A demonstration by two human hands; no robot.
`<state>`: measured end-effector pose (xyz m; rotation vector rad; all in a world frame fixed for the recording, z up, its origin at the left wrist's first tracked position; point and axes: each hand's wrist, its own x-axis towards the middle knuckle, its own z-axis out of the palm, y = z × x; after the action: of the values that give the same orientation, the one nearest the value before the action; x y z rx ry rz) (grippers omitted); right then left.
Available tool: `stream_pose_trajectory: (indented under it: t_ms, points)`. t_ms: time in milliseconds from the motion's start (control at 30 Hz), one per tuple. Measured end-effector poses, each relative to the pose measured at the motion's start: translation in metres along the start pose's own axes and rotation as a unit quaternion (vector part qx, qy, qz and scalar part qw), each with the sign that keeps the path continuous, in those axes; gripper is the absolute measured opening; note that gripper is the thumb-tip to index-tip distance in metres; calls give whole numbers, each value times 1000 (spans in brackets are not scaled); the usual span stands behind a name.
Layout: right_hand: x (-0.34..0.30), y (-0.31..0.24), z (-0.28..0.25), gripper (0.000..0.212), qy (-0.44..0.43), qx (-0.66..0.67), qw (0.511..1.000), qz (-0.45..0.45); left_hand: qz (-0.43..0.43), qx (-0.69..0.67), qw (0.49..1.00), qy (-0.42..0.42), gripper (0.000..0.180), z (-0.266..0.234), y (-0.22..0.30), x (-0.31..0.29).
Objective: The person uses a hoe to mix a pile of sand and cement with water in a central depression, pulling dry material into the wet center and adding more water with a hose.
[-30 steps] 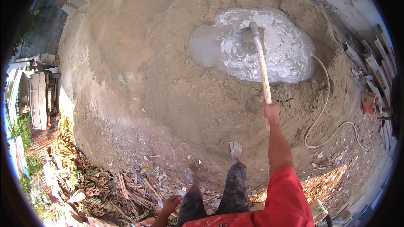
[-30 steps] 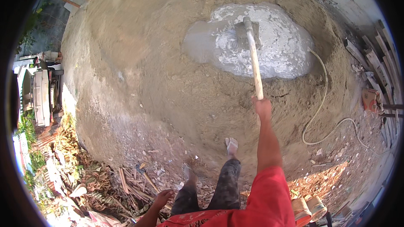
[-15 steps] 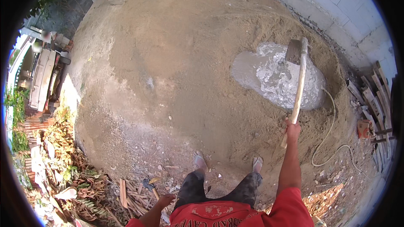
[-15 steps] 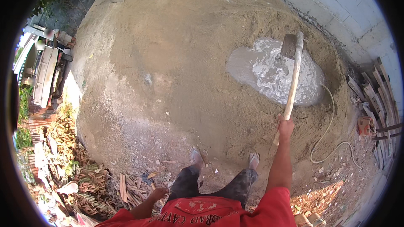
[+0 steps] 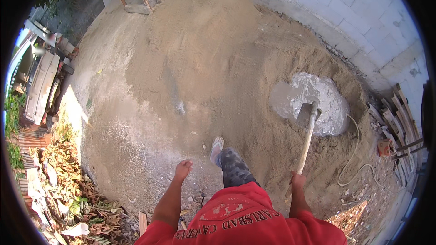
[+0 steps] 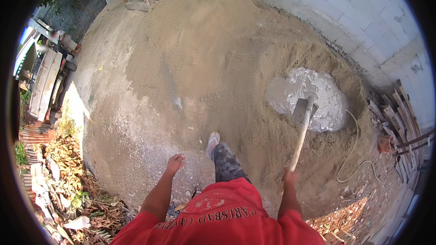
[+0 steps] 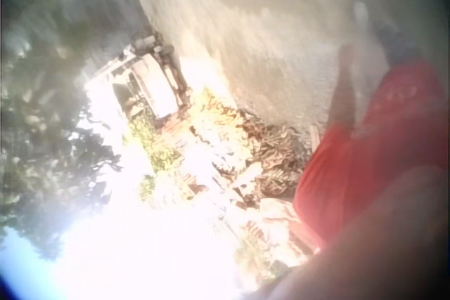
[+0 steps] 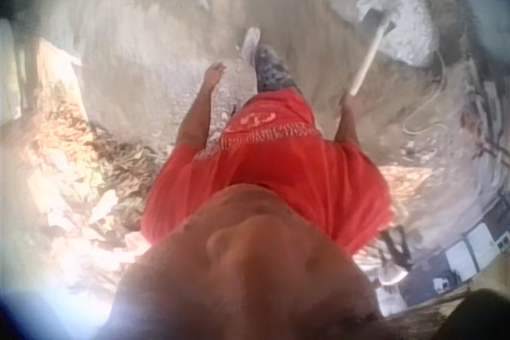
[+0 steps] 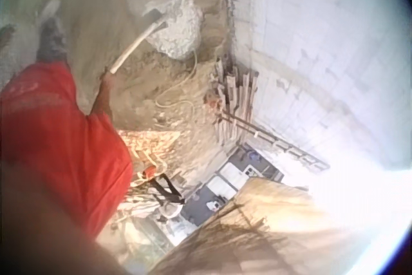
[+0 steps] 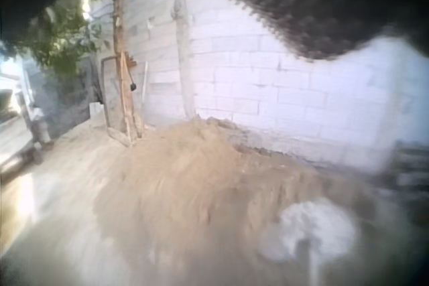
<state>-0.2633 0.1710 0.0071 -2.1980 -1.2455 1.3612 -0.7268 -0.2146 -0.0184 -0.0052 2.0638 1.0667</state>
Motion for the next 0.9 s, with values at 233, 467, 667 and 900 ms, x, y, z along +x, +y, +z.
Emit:
stream_pose_trajectory:
  t_ms: [233, 467, 667, 900]
  points:
    - [-72, -89, 121, 19, -2, -56, 998, -30, 121, 234, 905, -333, 43, 35, 62, 65]
    - [-99, -294, 255, 22, -165, 86, 981, 49, 130, 531, 797, -256, 44, -80, 276, 275]
    - [-77, -376, 355, 24, -206, 49, 977, 9, 121, 290, 925, -212, 44, -62, 467, 386]
    - [10, -528, 453, 37, -189, 10, 981, -32, 37, 134, 905, -401, 55, 115, 606, 479]
